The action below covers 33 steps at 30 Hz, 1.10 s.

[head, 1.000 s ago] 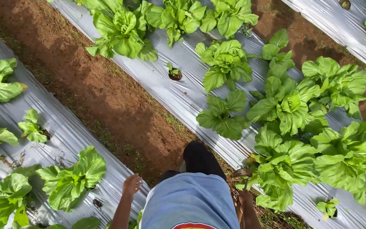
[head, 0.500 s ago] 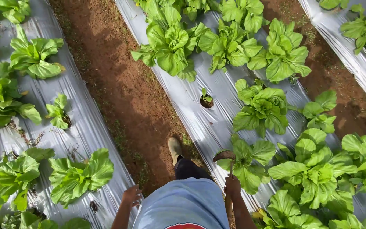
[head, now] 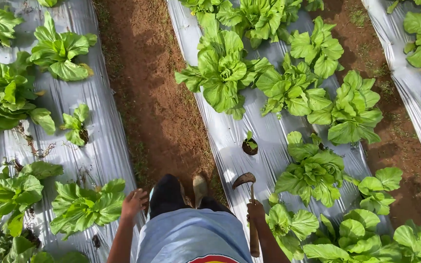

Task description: Clearing weeds and dried branches from a vegetable garden bed using hands and a small hand hoe.

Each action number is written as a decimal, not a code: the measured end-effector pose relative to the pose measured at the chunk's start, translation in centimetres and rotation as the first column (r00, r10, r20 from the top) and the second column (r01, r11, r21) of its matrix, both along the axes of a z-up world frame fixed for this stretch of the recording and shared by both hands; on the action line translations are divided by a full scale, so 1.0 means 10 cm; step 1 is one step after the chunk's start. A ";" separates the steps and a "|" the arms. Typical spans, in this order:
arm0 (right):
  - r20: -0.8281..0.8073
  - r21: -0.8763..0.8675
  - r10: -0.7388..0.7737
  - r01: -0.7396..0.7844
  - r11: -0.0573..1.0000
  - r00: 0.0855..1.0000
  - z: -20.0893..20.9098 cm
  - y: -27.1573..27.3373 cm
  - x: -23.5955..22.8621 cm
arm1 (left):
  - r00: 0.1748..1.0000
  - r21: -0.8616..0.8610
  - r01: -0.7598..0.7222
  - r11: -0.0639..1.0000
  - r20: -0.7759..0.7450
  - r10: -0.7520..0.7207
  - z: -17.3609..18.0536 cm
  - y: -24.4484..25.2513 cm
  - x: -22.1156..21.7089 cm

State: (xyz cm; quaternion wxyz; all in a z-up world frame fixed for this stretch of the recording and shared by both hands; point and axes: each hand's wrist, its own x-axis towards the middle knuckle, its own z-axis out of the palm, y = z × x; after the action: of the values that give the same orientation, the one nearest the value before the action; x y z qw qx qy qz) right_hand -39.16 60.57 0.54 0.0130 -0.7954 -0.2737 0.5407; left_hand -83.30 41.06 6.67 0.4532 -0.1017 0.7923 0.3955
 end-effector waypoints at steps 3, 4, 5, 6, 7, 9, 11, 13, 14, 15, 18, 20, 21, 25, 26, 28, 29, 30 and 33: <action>0.024 -0.026 0.098 -0.097 0.995 0.995 -0.04 0.22 -0.24 | 0.996 -0.097 -0.056 0.994 0.068 0.063 -0.24 -0.33 -0.03; 0.042 -0.054 0.094 -0.092 0.994 0.995 -0.07 0.31 -0.35 | 0.992 -0.170 -0.080 0.982 0.083 0.095 -0.37 -0.42 -0.06; 0.061 -0.081 0.091 -0.086 0.993 0.994 -0.10 0.39 -0.46 | 0.987 -0.242 -0.101 0.965 0.097 0.128 -0.49 -0.52 -0.10; 0.061 -0.077 0.102 -0.097 0.992 0.993 -0.07 0.49 -0.60 | 0.986 -0.238 -0.112 0.965 0.097 0.139 -0.53 -0.50 -0.16; 0.062 -0.085 0.072 -0.067 0.994 0.995 -0.04 0.58 -0.74 | 0.969 -0.265 -0.174 0.948 0.125 0.213 -0.57 -0.49 -0.22; 0.064 -0.096 0.045 -0.039 0.995 0.997 -0.12 0.74 -0.99 | 0.945 -0.297 -0.236 0.925 0.152 0.289 -0.56 -0.38 -0.43; 0.075 -0.058 0.039 -0.034 0.998 0.996 -0.38 0.97 -1.22 | 0.941 -0.305 -0.233 0.923 0.167 0.293 -0.52 -0.15 -0.74; 0.166 -0.161 0.643 -0.623 0.765 0.747 -1.11 1.18 -1.19 | 0.941 -0.271 -0.249 0.930 0.159 0.298 -0.61 0.05 -1.14; 0.183 -0.291 0.967 -0.930 0.225 0.177 -1.47 1.37 -1.21 | 0.943 -0.230 -0.261 0.938 0.149 0.299 -0.66 0.22 -1.36; 0.189 -0.284 0.967 -0.933 0.221 0.171 -1.21 1.64 -1.61 | 0.941 -0.221 -0.269 0.937 0.146 0.304 -0.57 0.51 -1.63; -0.035 0.010 -0.122 0.123 0.992 0.992 -0.62 2.11 -2.60 | 0.974 -0.154 -0.184 0.971 0.101 0.201 -0.41 1.07 -2.41; -0.072 0.018 -0.130 0.132 0.991 0.989 -0.52 2.45 -3.04 | 0.984 -0.012 -0.135 0.991 0.112 0.136 -0.55 1.36 -2.90; -0.072 0.016 -0.125 0.127 0.992 0.989 -0.35 2.63 -3.31 | 0.984 -0.013 -0.140 0.990 0.111 0.140 -0.43 1.60 -3.12; -0.052 0.124 0.056 -0.049 0.991 0.997 0.14 3.11 -4.04 | 0.998 0.045 -0.067 0.997 -0.011 0.068 -0.25 2.35 -3.75; -0.054 0.138 0.084 -0.076 0.987 0.995 0.20 3.23 -4.16 | 0.997 0.053 -0.069 0.996 -0.044 0.071 -0.27 2.54 -3.87; -0.042 0.134 0.086 -0.080 0.988 0.995 0.22 3.43 -4.34 | 0.997 0.055 -0.068 0.996 -0.043 0.071 -0.43 2.87 -4.01; -0.031 0.133 0.083 -0.078 0.988 0.996 0.22 3.54 -4.42 | 0.997 0.061 -0.063 0.996 -0.045 0.066 -0.52 3.05 -4.08; -0.030 0.132 0.089 -0.084 0.988 0.996 0.22 3.64 -4.49 | 0.996 0.060 -0.070 0.996 -0.044 0.072 -0.39 3.23 -4.09; 0.143 0.041 0.257 -0.265 0.963 0.956 -0.03 3.99 -4.57 | 0.988 0.082 -0.129 0.988 -0.076 0.135 -0.18 3.75 -4.16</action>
State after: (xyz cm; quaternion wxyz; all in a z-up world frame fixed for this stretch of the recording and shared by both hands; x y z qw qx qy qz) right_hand -84.87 100.46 0.28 -0.0535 -0.7868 -0.3924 0.4734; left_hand -124.86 78.56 4.88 0.3969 -0.1203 0.7859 0.4587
